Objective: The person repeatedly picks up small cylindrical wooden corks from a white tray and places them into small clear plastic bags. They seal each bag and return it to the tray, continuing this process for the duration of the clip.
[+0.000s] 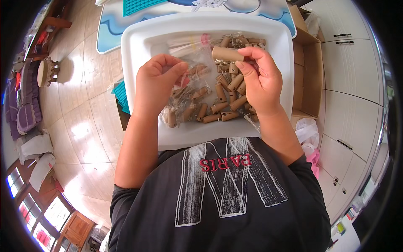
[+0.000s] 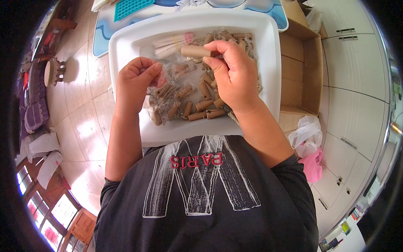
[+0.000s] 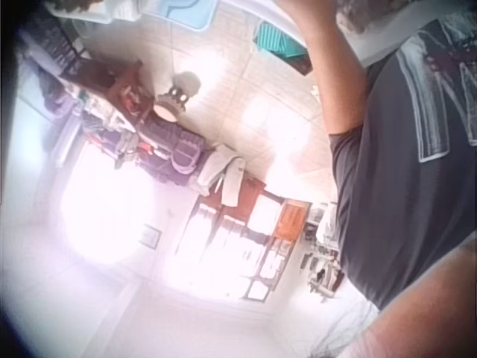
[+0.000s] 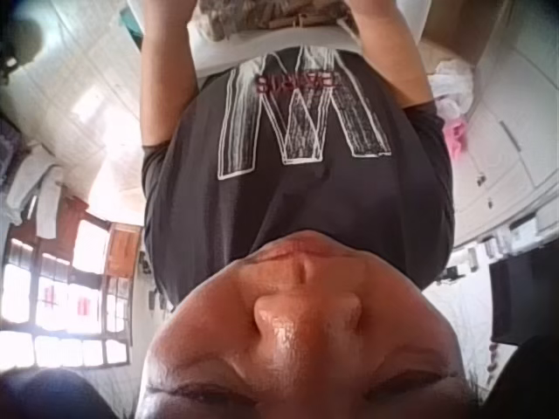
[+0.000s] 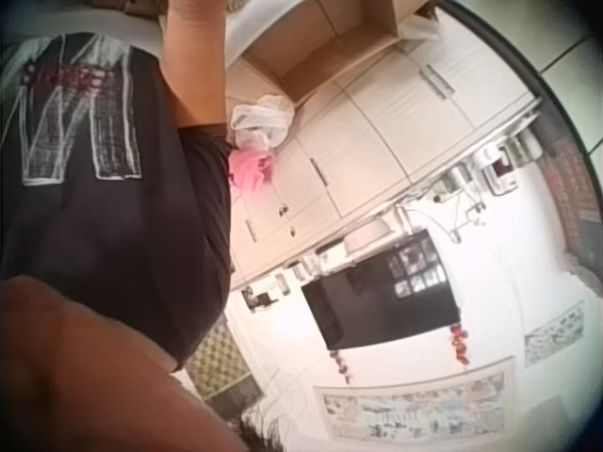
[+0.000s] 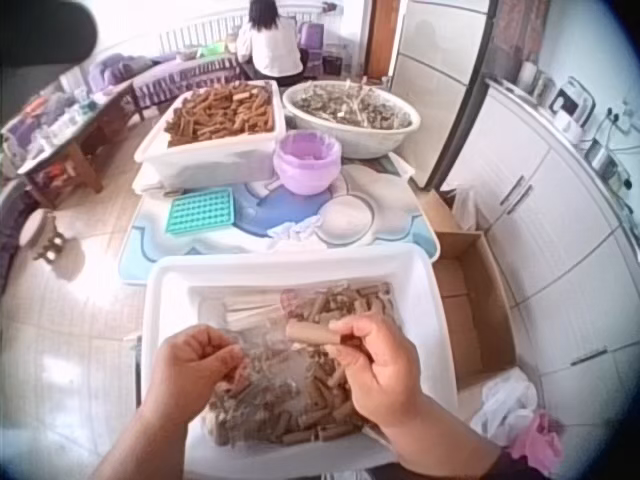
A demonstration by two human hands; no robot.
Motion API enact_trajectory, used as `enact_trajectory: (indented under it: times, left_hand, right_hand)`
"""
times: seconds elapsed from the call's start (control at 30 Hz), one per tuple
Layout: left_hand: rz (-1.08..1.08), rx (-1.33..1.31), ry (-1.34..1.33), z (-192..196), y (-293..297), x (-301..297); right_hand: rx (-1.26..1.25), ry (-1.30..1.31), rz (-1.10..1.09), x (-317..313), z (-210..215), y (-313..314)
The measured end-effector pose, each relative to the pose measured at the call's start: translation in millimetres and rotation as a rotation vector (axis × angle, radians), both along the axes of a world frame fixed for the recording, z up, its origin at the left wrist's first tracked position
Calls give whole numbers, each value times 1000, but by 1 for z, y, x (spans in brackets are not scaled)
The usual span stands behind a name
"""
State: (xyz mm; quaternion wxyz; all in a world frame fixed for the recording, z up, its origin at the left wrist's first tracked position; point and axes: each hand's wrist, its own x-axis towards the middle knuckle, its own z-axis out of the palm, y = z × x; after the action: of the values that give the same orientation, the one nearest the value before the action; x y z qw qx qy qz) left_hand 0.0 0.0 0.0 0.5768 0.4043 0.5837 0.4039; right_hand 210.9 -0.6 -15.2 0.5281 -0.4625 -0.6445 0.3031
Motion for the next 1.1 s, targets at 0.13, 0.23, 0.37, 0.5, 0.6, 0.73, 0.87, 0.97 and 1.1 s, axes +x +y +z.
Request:
enact_trajectory:
  times: [0.13, 0.23, 0.37, 0.5, 0.6, 0.73, 0.87, 0.97, 1.1]
  left_hand:
    - [7, -34, -41, 4, -1, 0]
    - [41, -42, -79, 3, -1, 3]
    - [-35, 119, 285, -17, -1, -2]
    - [-31, 24, 302, -14, 0, -3]
    - [20, -58, 109, -6, 1, -3]
    - [29, -111, -98, -4, 0, -4]
    - [26, -125, -268, -4, 2, -3]
    - [-57, -98, 36, -18, 1, -8]
    - [-43, -56, 267, -20, 1, -3]
  right_hand:
    - [-17, -15, 8, 0, 0, -2]
    - [-29, 10, 11, -2, -2, -1]
    - [-25, 40, -3, -3, -1, 0]
    - [-41, 7, 32, -1, -3, -3]
    - [-16, 2, 9, -4, 0, -2]
    - [-19, -10, 3, -4, -1, -2]
    - [-29, -2, 13, -4, -3, -2]
    - [-36, 27, 22, -5, -2, -1]
    - [-31, 18, 23, -6, -1, -2]
